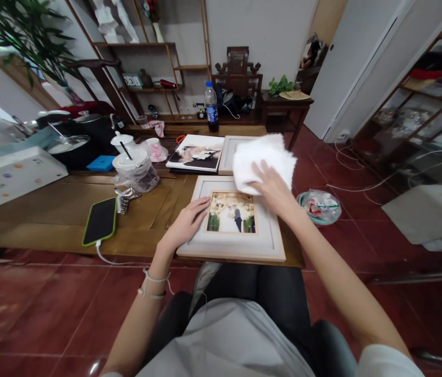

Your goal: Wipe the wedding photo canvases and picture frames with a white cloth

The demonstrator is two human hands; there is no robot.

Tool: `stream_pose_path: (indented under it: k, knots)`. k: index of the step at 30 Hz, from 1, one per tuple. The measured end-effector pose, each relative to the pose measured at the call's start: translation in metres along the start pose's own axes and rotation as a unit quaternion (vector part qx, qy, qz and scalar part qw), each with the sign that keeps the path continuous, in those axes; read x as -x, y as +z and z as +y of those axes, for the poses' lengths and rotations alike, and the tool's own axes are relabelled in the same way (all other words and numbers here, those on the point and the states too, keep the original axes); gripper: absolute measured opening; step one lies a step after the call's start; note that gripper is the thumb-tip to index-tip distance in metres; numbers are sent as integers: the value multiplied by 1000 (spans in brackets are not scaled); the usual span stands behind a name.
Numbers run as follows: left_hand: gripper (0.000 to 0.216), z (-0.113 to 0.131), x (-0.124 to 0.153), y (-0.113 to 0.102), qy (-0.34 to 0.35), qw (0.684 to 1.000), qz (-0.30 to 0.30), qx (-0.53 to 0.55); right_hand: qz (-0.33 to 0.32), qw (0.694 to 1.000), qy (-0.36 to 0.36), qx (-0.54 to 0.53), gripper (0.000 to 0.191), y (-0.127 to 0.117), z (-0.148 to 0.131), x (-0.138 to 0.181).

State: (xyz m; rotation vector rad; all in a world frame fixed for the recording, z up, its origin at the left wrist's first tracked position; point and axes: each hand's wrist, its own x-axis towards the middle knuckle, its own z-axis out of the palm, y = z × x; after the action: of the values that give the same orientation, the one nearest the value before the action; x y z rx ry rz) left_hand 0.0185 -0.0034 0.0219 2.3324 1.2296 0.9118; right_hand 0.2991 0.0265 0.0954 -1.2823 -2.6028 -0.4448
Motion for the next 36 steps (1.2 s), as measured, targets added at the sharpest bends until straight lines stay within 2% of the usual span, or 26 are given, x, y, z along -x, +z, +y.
stream_pose_path:
  k: [4, 7, 11, 16, 19, 22, 26, 32, 36]
  knots:
    - [35, 0, 0, 0, -3, 1000, -2, 2, -68, 998, -11, 0, 60, 25, -13, -5]
    - [35, -1, 0, 1, 0, 1000, 3, 5, -72, 997, -22, -14, 59, 22, -29, 10]
    - [35, -2, 0, 3, 2, 1000, 7, 10, -106, 993, -33, -42, 60, -10, -61, 45]
    - [34, -1, 0, 2, -4, 1000, 8, 9, -194, 973, -10, -123, 59, -59, -100, 79]
    - [34, -1, 0, 2, -1, 1000, 6, 6, -217, 964, 3, -150, 58, -70, -108, 85]
    - [34, -2, 0, 2, 6, 1000, 5, 4, -204, 969, 14, -139, 62, -61, -102, 83]
    - [34, -1, 0, 1, 5, 1000, 3, -1, -140, 985, 22, -102, 66, -28, -73, 69]
    - [34, -1, 0, 1, 6, 1000, -1, -2, -57, 994, 84, -27, 65, 15, -21, 17]
    - [35, -1, 0, 1, 8, 1000, 7, -7, -64, 996, 52, -16, 63, 29, -20, -12]
